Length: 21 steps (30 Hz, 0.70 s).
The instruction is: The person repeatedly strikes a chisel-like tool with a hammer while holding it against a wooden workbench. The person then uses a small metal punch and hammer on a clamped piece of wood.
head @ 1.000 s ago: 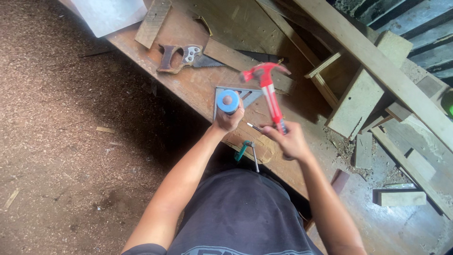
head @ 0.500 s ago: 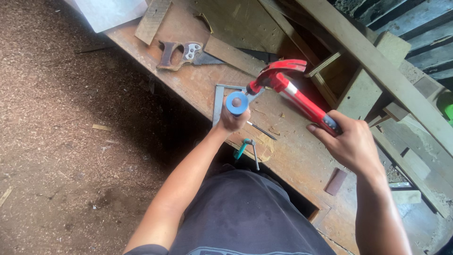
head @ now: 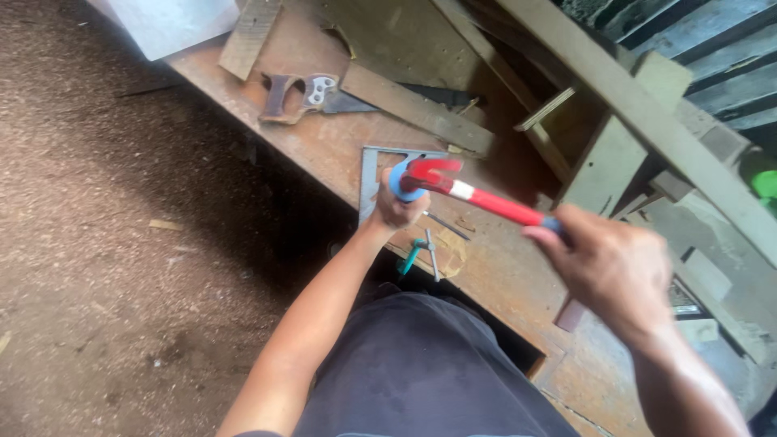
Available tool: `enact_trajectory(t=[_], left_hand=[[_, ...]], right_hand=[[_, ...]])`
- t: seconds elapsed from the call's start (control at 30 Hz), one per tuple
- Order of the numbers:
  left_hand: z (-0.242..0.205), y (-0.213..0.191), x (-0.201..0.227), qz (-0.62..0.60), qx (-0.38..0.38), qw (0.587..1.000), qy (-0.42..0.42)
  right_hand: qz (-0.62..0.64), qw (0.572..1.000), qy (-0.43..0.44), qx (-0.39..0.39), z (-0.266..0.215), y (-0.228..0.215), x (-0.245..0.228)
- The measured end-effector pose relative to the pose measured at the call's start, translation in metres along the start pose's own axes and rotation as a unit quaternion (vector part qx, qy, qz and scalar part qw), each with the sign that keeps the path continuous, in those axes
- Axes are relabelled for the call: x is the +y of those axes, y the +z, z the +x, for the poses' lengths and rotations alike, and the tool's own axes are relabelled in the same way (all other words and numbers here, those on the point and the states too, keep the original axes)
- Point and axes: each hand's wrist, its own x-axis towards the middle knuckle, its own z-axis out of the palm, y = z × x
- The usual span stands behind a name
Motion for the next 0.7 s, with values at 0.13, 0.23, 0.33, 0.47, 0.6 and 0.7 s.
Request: enact_trajectory(t=[0.13,0.23,0.33,0.47,0.6,0.7], left_hand=[[-0.002,0.002,-0.008,0.063,0.015,0.997,0.044],[-0.005,0.004,-0.012,0.000,0.002,1.000,-0.024],[-0.005,0.003,-0.011,0.012,0.024,0.999,-0.023],[0.001,0.003,-0.009,0.316,0.073,0.893,0.311],[-0.005,0.000,-0.007,-0.028,0.006,0.999,-0.040],[-0.007,-0.001,-0.010,-0.039,0.028,0.998,-0.051]], right_hand=[[0.105,0.991,0.018,0.075,0.003,-0.018,-0.005],[0.142,0.988,0.024,0.061,0.004,-0.010,-0.008],[0.035,0.999,0.032,0.007,0.002,0.000,-0.006],[0.090,0.992,0.025,0.088,0.003,-0.003,0.000],[0.176,0.981,0.076,0.017,0.011,0.010,-0.007],[0.056,0.990,0.112,-0.064,0.009,0.018,-0.001]])
